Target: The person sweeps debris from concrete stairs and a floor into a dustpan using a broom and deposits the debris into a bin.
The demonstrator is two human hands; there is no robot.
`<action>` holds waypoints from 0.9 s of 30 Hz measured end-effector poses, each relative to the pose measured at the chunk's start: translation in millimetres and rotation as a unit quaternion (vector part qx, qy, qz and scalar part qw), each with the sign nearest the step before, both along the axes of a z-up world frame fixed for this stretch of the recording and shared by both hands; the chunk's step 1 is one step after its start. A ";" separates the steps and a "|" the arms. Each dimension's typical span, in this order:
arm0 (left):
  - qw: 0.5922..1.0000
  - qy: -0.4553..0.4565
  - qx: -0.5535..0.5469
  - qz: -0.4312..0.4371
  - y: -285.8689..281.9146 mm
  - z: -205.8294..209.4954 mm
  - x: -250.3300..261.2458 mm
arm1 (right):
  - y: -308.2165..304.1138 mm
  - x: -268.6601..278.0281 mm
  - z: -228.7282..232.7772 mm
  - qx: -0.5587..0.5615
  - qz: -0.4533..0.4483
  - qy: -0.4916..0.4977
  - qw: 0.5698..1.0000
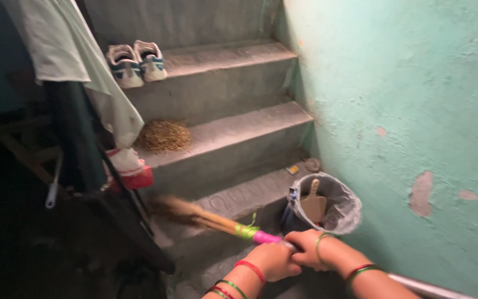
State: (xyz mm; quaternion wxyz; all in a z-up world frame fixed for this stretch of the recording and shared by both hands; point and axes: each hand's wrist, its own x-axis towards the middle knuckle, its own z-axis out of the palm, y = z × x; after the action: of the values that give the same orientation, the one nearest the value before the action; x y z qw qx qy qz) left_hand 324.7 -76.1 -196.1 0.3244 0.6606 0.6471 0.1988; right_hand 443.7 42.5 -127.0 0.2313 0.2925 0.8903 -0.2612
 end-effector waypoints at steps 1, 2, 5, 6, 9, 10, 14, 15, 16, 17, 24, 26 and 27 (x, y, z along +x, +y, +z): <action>1.000 0.001 -0.014 0.001 -5.5 -3.8 -7.9 | -5.0 -9.5 -5.5 0.016 0.033 0.018 0.999; 1.000 0.002 -0.028 0.002 -11.5 -7.6 -14.7 | -8.3 -14.5 -10.3 -0.002 0.011 0.002 1.000; 0.995 0.039 -0.086 0.027 -24.3 -14.0 -30.8 | -8.1 -21.3 -25.2 -0.043 -0.045 -0.028 0.998; 0.994 0.034 -0.096 0.038 -25.3 -13.5 -32.0 | -2.9 -14.8 -28.8 -0.047 -0.058 -0.030 0.997; 0.992 0.030 -0.110 0.047 -22.7 -9.3 -30.0 | 18.8 11.0 -42.6 -0.055 -0.116 -0.023 0.991; 0.993 0.036 -0.107 0.034 -18.3 -7.4 -26.0 | 29.0 19.8 -46.5 -0.044 -0.128 -0.024 0.990; 0.994 0.057 -0.090 -0.030 1.5 -1.3 -6.3 | 69.9 69.1 -50.8 0.022 -0.177 -0.037 0.983; 0.995 0.050 -0.083 -0.039 6.1 -0.4 -1.1 | 76.9 82.6 -47.9 0.037 -0.193 -0.044 0.980; 0.995 0.043 -0.077 -0.046 10.7 0.3 4.0 | 82.5 95.5 -43.4 0.047 -0.209 -0.052 0.975; 0.995 0.035 -0.072 -0.053 15.0 0.7 9.1 | 86.8 107.1 -37.5 0.055 -0.226 -0.063 0.970; 0.994 0.016 -0.067 -0.086 23.2 -8.6 28.1 | 84.9 131.9 -37.7 0.067 -0.164 0.014 0.984; 0.993 0.016 -0.074 -0.090 22.6 -13.8 26.8 | 68.9 113.2 -51.9 0.060 -0.084 0.066 0.992; 0.993 0.018 -0.072 -0.093 22.0 -16.6 24.7 | 58.2 102.3 -52.1 0.031 -0.091 0.045 0.994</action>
State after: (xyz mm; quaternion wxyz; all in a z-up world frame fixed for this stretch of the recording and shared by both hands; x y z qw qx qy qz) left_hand 349.4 -54.1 -212.7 0.3764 0.6966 0.6010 0.1086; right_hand 546.0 100.8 -179.1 0.1567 0.3673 0.8773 -0.2664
